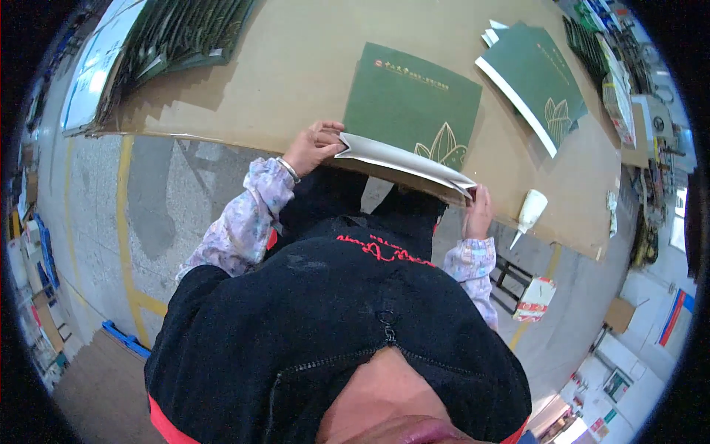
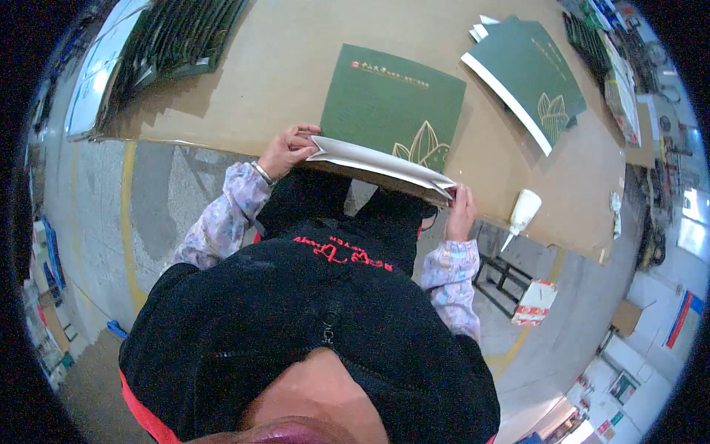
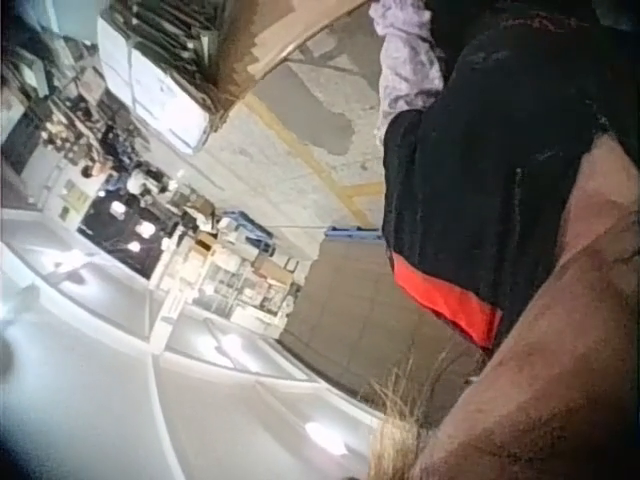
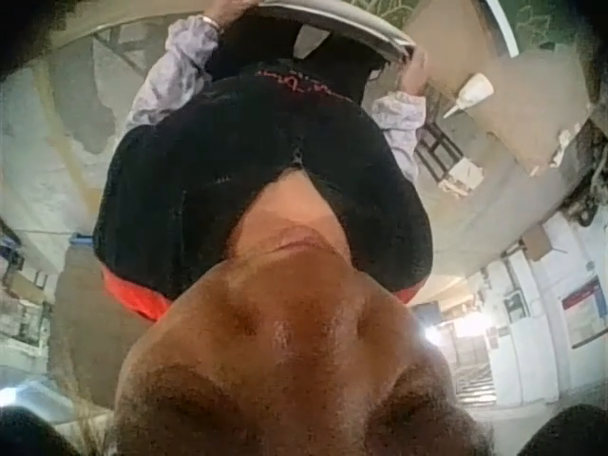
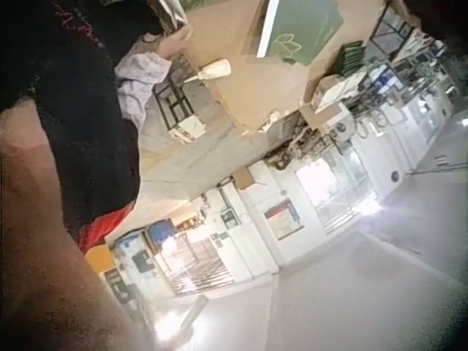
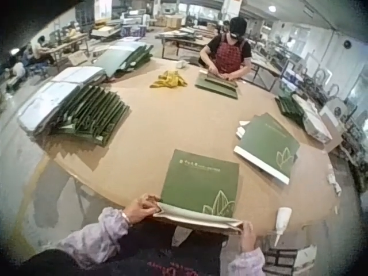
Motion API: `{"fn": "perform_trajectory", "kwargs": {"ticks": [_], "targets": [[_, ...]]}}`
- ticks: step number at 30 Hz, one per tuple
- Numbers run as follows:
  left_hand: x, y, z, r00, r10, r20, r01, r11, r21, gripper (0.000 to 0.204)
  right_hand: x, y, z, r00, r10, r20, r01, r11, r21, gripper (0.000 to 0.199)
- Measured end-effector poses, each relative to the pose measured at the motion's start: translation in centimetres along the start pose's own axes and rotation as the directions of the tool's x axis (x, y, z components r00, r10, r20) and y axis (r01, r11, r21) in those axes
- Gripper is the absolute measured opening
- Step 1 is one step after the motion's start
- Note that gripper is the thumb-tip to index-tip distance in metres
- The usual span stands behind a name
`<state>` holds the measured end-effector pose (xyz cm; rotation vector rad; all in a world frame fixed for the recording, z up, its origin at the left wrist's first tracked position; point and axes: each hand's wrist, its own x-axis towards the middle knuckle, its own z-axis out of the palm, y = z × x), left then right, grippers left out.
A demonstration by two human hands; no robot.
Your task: Applying glue to and assembling green paper folders in a manufacturing facility.
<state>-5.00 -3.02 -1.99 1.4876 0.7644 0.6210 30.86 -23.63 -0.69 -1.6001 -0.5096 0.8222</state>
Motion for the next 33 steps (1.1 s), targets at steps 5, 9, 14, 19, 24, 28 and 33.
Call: {"fn": "perform_trajectory", "kwargs": {"ticks": [5,9,14,19,24,28,33], "targets": [[0.8,1.3,-0.3,0.993,-0.11,0.041,0.105,0.987,0.122,0.007,0.5,1.1,-0.3,0.961,-0.188,0.202,0.234,0.942,-0.24,0.026],[0.9,0.2,-0.3,0.997,-0.074,0.011,0.069,0.966,0.251,0.012,-0.5,-0.8,0.7,0.928,-0.255,0.272,0.349,0.851,-0.393,0.028],[1.2,1.4,0.2,0.999,0.023,0.031,-0.035,0.887,0.46,0.027,-0.2,-0.4,-0.4,0.904,-0.166,0.395,0.341,0.837,-0.428,0.027],[1.1,1.5,-0.5,0.997,0.034,0.064,-0.064,0.826,0.559,0.036,1.8,-0.9,-2.0,0.835,-0.144,0.531,0.421,0.788,-0.448,0.027],[0.7,1.9,-0.5,0.998,-0.007,0.065,-0.035,0.783,0.621,0.035,3.5,-0.2,-2.7,0.855,0.078,0.512,0.193,0.87,-0.453,0.024],[0.8,2.2,0.1,0.997,0.075,0.031,-0.075,0.699,0.712,0.035,4.2,0.3,-3.4,0.865,0.002,0.502,0.278,0.831,-0.482,0.021],[0.4,3.2,1.1,0.999,-0.014,-0.032,0.034,0.677,0.735,0.037,3.4,0.6,-2.8,0.875,-0.219,0.432,0.362,0.888,-0.284,0.023]]}}
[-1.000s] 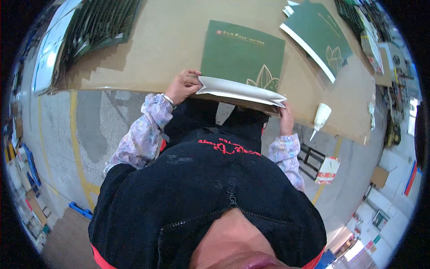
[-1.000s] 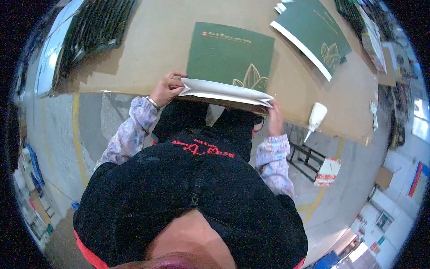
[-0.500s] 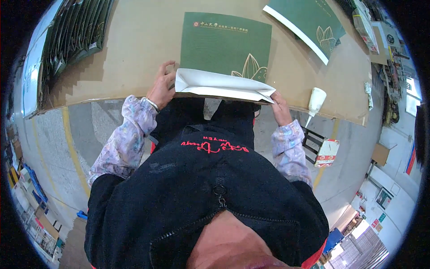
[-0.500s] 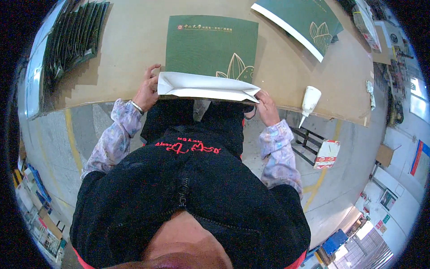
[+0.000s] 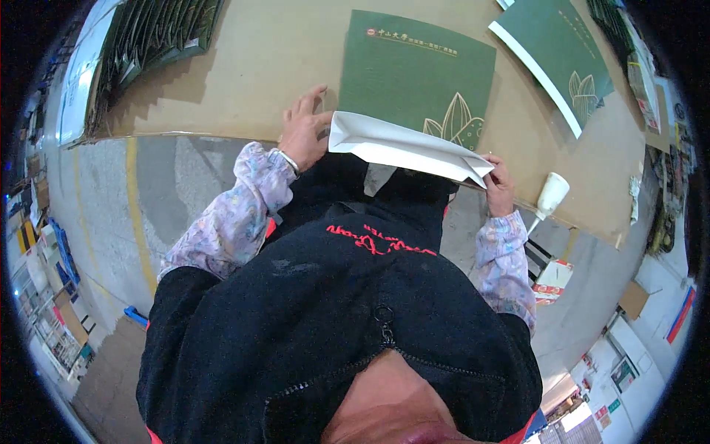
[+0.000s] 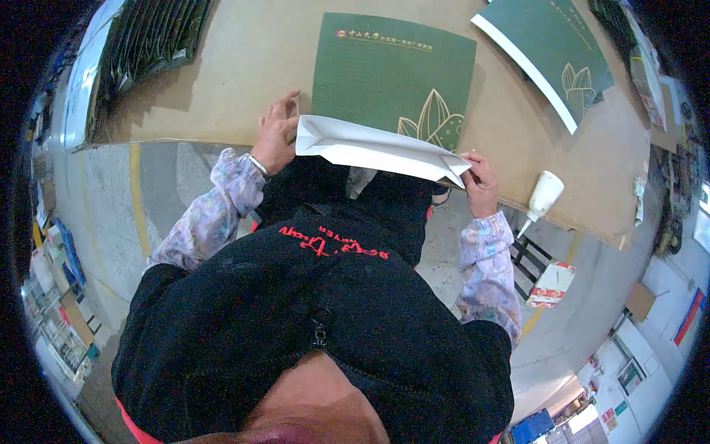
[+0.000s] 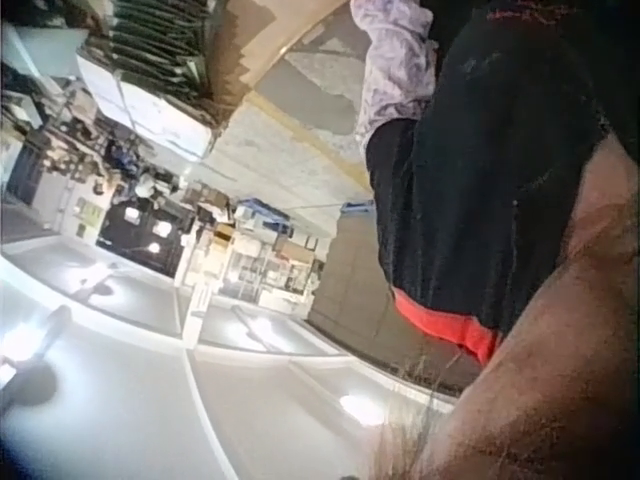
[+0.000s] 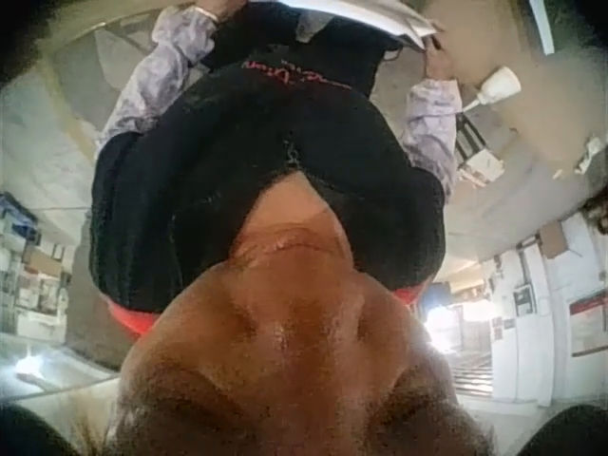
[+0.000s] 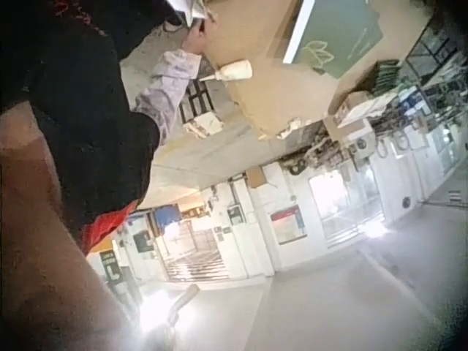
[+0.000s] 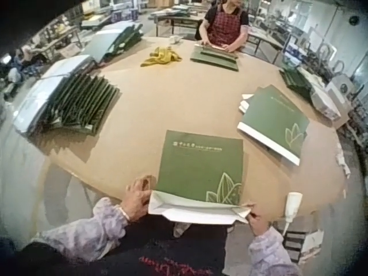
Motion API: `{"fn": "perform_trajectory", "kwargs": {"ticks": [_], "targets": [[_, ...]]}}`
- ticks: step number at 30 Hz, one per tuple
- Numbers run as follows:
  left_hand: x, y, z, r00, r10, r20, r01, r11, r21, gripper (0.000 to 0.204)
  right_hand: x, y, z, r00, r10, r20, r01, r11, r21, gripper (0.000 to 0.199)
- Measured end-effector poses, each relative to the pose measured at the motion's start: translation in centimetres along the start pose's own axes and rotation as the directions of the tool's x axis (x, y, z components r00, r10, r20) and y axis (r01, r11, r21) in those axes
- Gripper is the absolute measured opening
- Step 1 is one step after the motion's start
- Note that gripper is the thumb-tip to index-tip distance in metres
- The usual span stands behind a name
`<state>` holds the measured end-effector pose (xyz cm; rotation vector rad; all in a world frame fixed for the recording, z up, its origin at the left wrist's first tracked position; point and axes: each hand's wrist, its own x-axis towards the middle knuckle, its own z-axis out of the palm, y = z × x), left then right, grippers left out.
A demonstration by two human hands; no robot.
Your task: Applying glue to and assembling green paper folders in a manufacturing facility.
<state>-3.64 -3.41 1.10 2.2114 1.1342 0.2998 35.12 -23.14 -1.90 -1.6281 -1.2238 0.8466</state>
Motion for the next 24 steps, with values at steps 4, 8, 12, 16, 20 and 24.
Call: {"fn": "perform_trajectory", "kwargs": {"ticks": [4,8,12,16,20,24], "targets": [[-0.1,-1.5,1.2,0.998,0.038,-0.049,-0.037,0.999,0.023,0.038,0.0,0.4,-0.1,0.991,0.131,0.001,-0.131,0.991,0.005,0.022],[-0.2,-1.2,1.1,0.999,0.013,-0.037,-0.011,0.999,0.04,0.039,0.9,0.0,0.2,0.991,-0.133,0.004,0.129,0.954,-0.272,0.023],[-0.3,-0.2,0.6,0.999,-0.024,-0.03,0.028,0.99,0.142,0.036,1.3,-1.8,-0.3,0.983,-0.17,0.075,0.178,0.752,-0.635,0.022],[-0.3,0.7,0.3,0.992,0.057,-0.114,-0.038,0.985,0.166,0.031,0.8,-1.8,-0.4,0.987,-0.153,0.047,0.142,0.701,-0.699,0.018],[-1.4,1.9,0.3,0.985,-0.006,-0.174,-0.018,0.99,-0.142,0.022,0.9,-1.0,-1.1,0.986,-0.123,0.109,0.164,0.676,-0.718,0.022],[-1.3,2.5,-0.3,0.953,0.068,-0.296,-0.151,0.951,-0.27,0.022,0.7,-0.9,-1.1,0.986,-0.121,0.111,0.164,0.67,-0.724,0.026]]}}
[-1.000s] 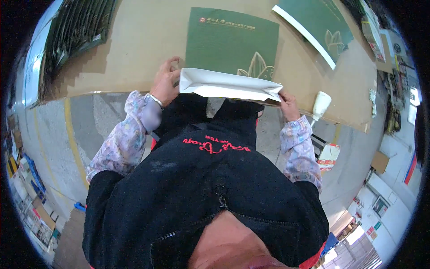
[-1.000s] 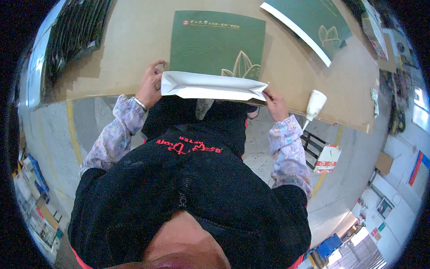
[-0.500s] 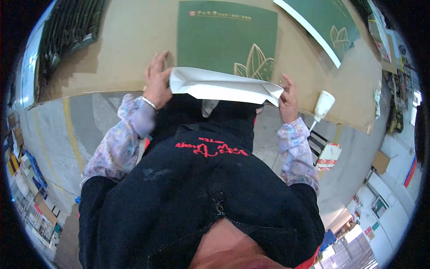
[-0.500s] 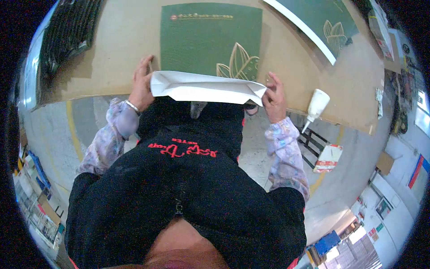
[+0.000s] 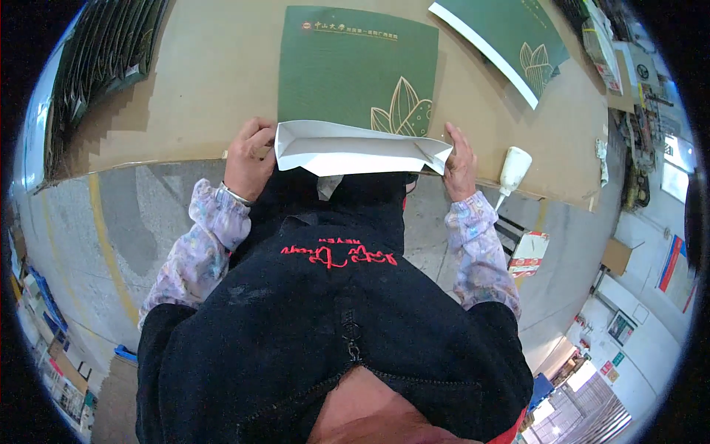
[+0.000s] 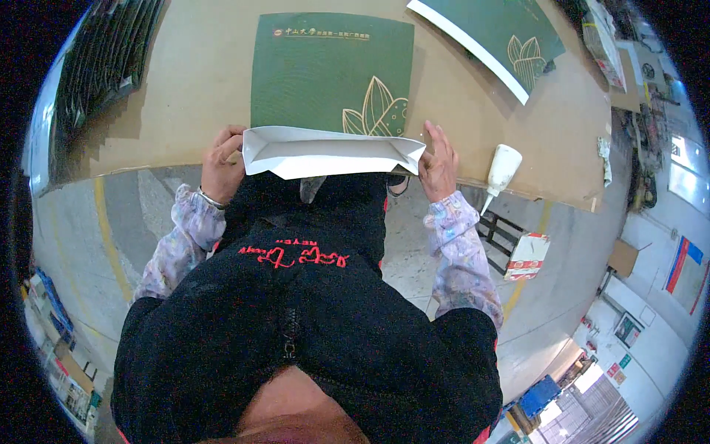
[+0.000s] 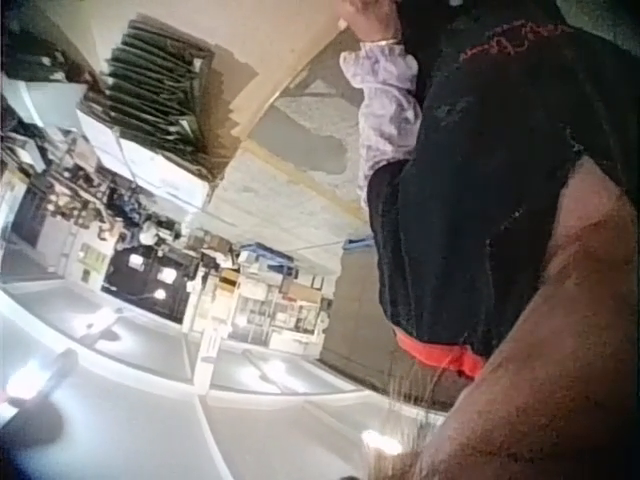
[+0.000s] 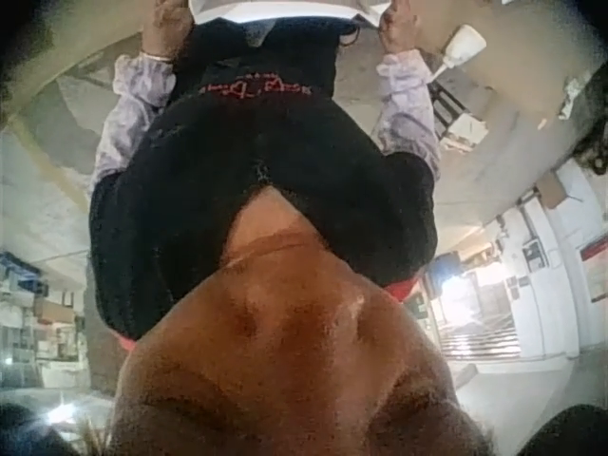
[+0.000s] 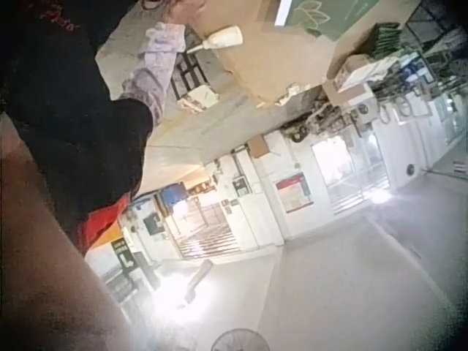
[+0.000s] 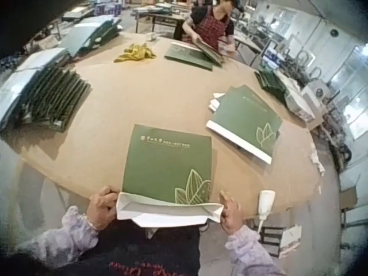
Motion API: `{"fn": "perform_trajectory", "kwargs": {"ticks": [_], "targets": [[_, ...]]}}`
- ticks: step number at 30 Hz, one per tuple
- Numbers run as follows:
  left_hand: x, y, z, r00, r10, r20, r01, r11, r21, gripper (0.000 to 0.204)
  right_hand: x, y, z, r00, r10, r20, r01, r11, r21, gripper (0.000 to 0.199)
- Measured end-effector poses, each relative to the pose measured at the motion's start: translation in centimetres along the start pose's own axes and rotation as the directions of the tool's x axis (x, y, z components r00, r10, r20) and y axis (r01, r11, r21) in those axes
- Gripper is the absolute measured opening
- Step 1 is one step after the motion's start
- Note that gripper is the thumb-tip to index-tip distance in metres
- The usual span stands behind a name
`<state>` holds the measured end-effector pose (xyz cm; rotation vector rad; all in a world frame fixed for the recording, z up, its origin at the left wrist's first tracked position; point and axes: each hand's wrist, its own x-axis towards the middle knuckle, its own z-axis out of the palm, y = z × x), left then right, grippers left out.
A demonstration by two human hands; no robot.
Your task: Applying glue to and assembling green paper folders in a manufacturing facility.
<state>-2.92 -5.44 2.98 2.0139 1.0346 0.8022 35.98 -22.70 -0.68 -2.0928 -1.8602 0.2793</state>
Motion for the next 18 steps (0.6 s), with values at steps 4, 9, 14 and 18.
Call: {"fn": "perform_trajectory", "kwargs": {"ticks": [4,9,14,18], "targets": [[1.1,-1.8,-0.6,0.97,-0.158,0.185,0.184,0.974,-0.133,0.018,0.8,-1.8,-0.7,0.989,-0.145,-0.03,0.146,0.989,0.036,0.029],[2.2,-3.8,-0.7,0.866,-0.264,0.425,0.308,0.951,-0.038,0.016,1.4,-1.9,-0.2,0.989,-0.135,-0.055,0.139,0.986,0.091,0.029],[3.2,-4.8,-1.1,0.798,-0.393,0.456,0.436,0.9,0.011,0.02,3.7,-1.9,-1.3,0.991,-0.136,-0.009,0.13,0.926,0.354,0.027],[4.3,-5.4,-1.0,0.734,-0.487,0.473,0.498,0.86,0.112,0.023,3.4,-1.3,-1.8,0.997,-0.077,-0.021,0.079,0.916,0.393,0.029]]}}
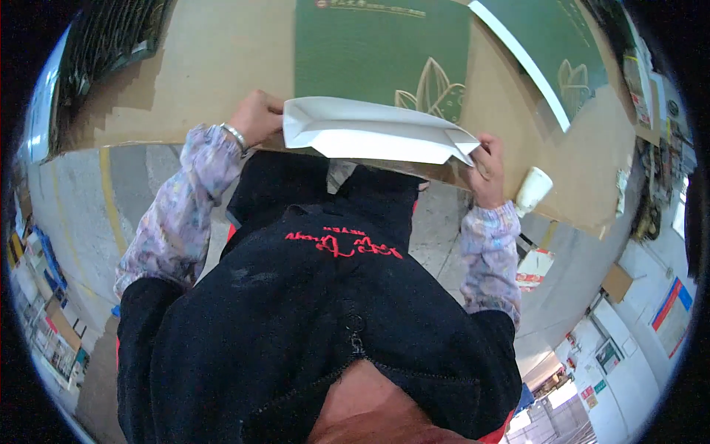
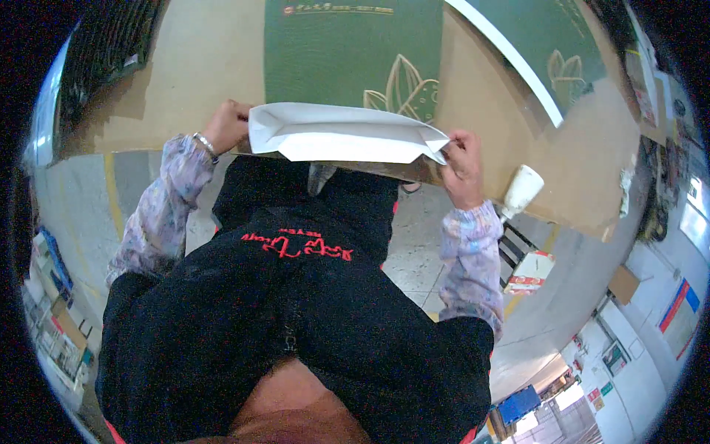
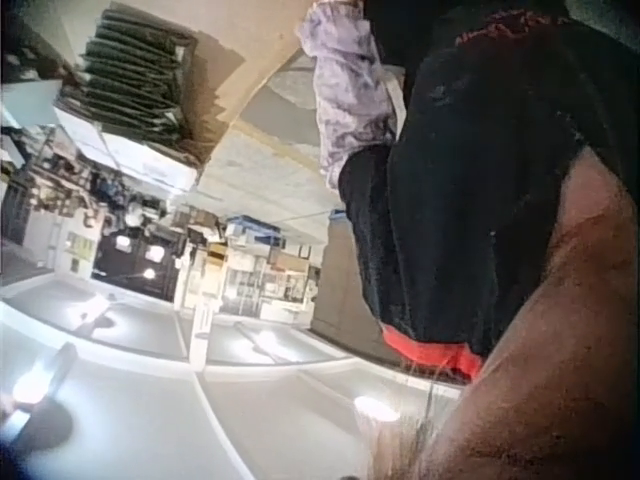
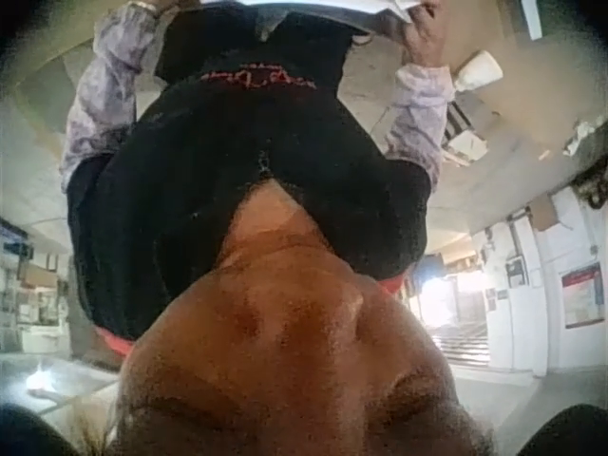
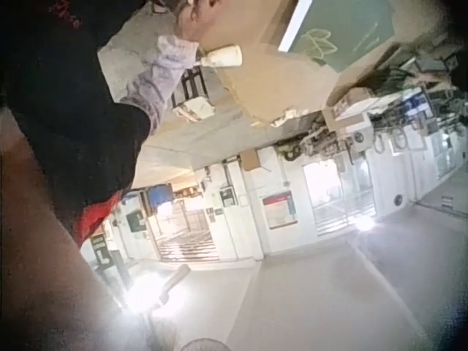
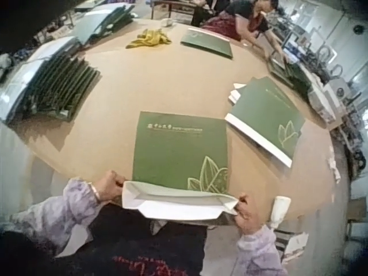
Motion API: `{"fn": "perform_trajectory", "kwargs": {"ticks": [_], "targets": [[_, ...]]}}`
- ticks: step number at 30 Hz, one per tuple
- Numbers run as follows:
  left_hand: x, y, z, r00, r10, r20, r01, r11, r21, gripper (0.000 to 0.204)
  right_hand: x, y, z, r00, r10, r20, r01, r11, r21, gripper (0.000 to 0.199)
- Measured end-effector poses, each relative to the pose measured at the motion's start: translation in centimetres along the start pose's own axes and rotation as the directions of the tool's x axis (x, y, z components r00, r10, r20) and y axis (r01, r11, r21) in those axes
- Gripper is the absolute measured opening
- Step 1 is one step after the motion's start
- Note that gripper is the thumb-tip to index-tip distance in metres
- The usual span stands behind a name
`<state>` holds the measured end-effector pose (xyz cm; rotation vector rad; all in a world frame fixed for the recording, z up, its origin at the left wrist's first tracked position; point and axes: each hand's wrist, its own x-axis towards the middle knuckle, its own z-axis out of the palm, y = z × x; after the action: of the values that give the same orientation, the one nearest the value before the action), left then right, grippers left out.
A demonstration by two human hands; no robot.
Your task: Applying glue to and assembling green paper folders in a manufacturing facility.
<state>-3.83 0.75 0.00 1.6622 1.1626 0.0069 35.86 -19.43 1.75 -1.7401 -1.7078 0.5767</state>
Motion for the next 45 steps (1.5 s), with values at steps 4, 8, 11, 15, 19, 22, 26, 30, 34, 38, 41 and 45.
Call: {"fn": "perform_trajectory", "kwargs": {"ticks": [4,8,11,15,19,22,26,30,34,38,41,45], "targets": [[1.4,0.0,0.9,0.997,-0.048,-0.055,0.045,0.998,-0.052,0.022,-0.1,-1.5,0.1,0.996,-0.071,-0.046,0.068,0.996,-0.064,0.026],[1.5,1.3,1.4,0.997,0.034,-0.064,-0.046,0.982,-0.186,0.026,-0.7,-0.1,0.2,0.994,0.107,-0.031,-0.104,0.992,0.076,0.018],[2.2,3.1,1.2,0.989,0.128,-0.072,-0.127,0.992,0.008,0.03,-0.7,0.2,-0.8,0.973,0.227,0.037,-0.23,0.965,0.129,0.017],[2.2,2.4,0.6,0.956,0.287,-0.063,-0.288,0.958,-0.005,0.03,-0.2,1.7,-1.0,0.938,0.27,0.218,-0.326,0.901,0.288,0.017],[1.5,2.8,0.8,0.963,0.267,-0.019,-0.268,0.963,-0.042,0.029,-0.3,2.7,0.0,0.956,0.268,0.12,-0.291,0.918,0.267,0.018],[1.4,2.5,1.1,0.97,0.243,-0.021,-0.238,0.963,0.127,0.027,-0.5,3.0,0.1,0.975,0.221,-0.001,-0.212,0.936,0.28,0.017],[1.0,2.3,1.3,0.958,0.285,-0.036,-0.283,0.957,0.057,0.024,-0.2,3.3,-0.6,0.907,0.394,0.147,-0.419,0.813,0.405,0.018],[0.4,3.8,0.7,0.974,0.228,0.007,-0.227,0.961,0.158,0.024,0.8,3.7,-1.9,0.774,0.537,0.335,-0.633,0.667,0.392,0.021],[0.3,4.3,0.8,0.982,0.188,0.009,-0.185,0.96,0.208,0.025,1.1,3.4,-1.1,0.966,0.197,0.165,-0.249,0.878,0.409,0.023],[0.9,4.2,0.7,0.988,0.154,0.02,-0.154,0.958,0.241,0.025,0.3,3.9,-0.4,0.987,0.162,-0.006,-0.152,0.938,0.312,0.022],[1.1,3.8,0.7,0.979,0.202,0.016,-0.2,0.953,0.226,0.026,0.9,3.9,-0.8,0.995,0.088,-0.039,-0.084,0.991,0.108,0.018],[1.5,2.7,1.2,0.97,0.242,-0.004,-0.236,0.948,0.212,0.026,1.4,3.3,-1.0,0.995,0.098,0.001,-0.098,0.994,0.05,0.014]]}}
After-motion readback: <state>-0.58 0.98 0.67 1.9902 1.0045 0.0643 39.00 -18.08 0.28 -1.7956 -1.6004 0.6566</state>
